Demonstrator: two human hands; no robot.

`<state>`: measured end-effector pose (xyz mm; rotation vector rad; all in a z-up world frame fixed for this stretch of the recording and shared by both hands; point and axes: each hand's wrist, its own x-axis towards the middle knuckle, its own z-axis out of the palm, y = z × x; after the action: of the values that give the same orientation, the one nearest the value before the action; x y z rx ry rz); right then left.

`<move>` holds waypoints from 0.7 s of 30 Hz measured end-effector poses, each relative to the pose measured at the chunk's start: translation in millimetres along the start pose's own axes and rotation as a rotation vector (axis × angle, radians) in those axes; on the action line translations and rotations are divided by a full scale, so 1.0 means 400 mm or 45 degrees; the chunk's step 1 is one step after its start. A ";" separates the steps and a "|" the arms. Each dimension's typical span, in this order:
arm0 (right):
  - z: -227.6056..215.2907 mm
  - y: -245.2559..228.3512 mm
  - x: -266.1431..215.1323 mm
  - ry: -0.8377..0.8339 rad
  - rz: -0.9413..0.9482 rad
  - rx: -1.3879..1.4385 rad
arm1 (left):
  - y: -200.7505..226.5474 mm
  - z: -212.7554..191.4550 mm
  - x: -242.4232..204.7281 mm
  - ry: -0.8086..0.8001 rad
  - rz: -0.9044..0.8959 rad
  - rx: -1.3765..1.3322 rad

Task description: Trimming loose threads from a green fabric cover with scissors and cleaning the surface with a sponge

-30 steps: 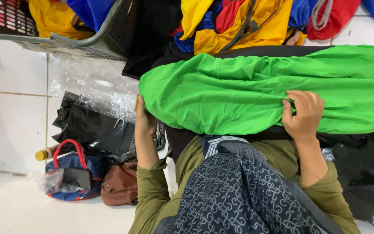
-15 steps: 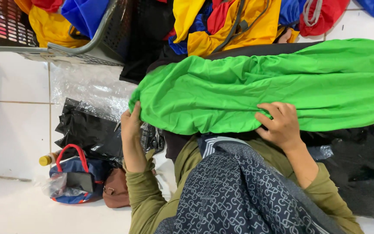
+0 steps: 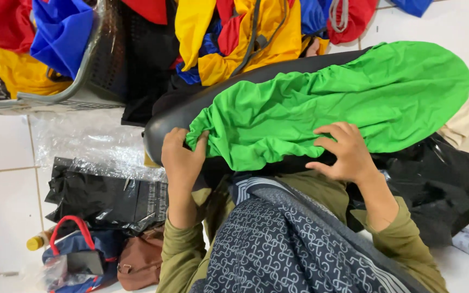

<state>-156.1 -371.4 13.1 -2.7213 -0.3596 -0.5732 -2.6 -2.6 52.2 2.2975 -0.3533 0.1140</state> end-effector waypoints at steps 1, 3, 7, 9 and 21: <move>-0.005 0.033 -0.025 0.041 0.066 0.087 | 0.023 0.007 0.002 0.167 0.074 0.091; -0.043 0.096 -0.056 0.084 0.139 0.164 | 0.084 0.007 -0.004 0.329 0.151 0.172; -0.140 0.207 -0.097 0.166 0.403 -0.587 | 0.198 0.003 -0.021 0.102 0.725 -0.004; -0.137 0.273 -0.136 0.090 0.484 -0.811 | 0.183 0.040 -0.012 -0.080 0.930 -0.098; -0.237 0.464 -0.214 0.687 0.494 -0.450 | 0.274 0.146 -0.016 0.036 0.940 0.194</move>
<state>-207.1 -590.8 8.0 -2.6887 0.4312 -1.2979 -42.0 -114.8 88.4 2.1949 -1.1957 0.5545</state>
